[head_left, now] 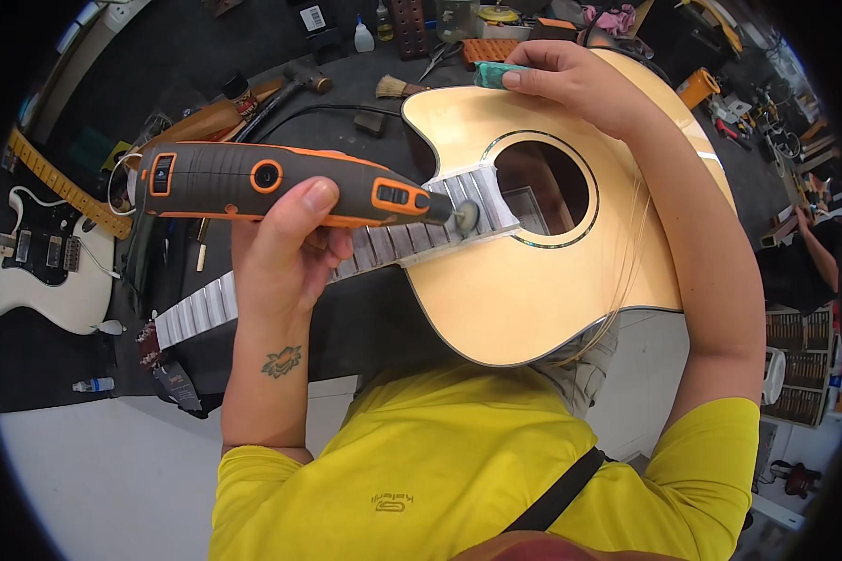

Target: The person holds a rotary tool and applies a green compound from a small block to the spinning polishing wheel, then moves the tool along the frets of an acoustic guitar to buff them.

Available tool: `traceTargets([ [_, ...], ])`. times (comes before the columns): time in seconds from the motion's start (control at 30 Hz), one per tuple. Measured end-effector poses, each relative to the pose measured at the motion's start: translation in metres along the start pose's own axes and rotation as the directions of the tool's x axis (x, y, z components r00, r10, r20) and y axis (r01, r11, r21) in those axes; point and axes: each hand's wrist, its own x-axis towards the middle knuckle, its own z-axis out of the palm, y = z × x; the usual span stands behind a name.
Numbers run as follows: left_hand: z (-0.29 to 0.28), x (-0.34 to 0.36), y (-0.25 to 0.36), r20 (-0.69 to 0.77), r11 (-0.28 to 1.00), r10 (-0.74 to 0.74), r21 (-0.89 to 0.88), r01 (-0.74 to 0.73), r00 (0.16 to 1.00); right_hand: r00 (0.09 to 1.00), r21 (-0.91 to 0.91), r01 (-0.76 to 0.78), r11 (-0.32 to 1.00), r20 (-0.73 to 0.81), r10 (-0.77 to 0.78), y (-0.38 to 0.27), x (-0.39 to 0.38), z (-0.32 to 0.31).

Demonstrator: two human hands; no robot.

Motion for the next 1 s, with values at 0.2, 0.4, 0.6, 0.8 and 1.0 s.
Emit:
traceTargets([
  [0.2,0.008,0.011,-0.002,-0.194,0.998,0.064,-0.002,-0.066,0.979,0.999,0.004,0.037,0.999,-0.029,-0.037,0.002,-0.001,0.001],
  [0.4,0.004,0.011,0.003,-0.244,0.99,0.097,-0.074,-0.118,0.965,1.0,-0.037,0.015,0.999,-0.021,-0.016,0.001,-0.002,-0.003],
  [0.6,0.0,0.009,0.002,-0.219,0.997,0.079,-0.003,-0.082,0.972,1.0,-0.075,-0.011,0.997,0.003,0.011,-0.002,-0.003,-0.001],
  [0.8,-0.002,0.01,0.001,-0.237,0.997,0.073,0.005,-0.074,0.969,1.0,-0.112,-0.001,0.994,-0.004,0.0,-0.004,-0.005,-0.001],
  [1.0,-0.005,0.009,0.002,-0.206,0.997,0.058,0.06,-0.046,0.977,1.0,-0.094,-0.005,0.996,0.006,0.005,-0.003,-0.004,-0.002],
])
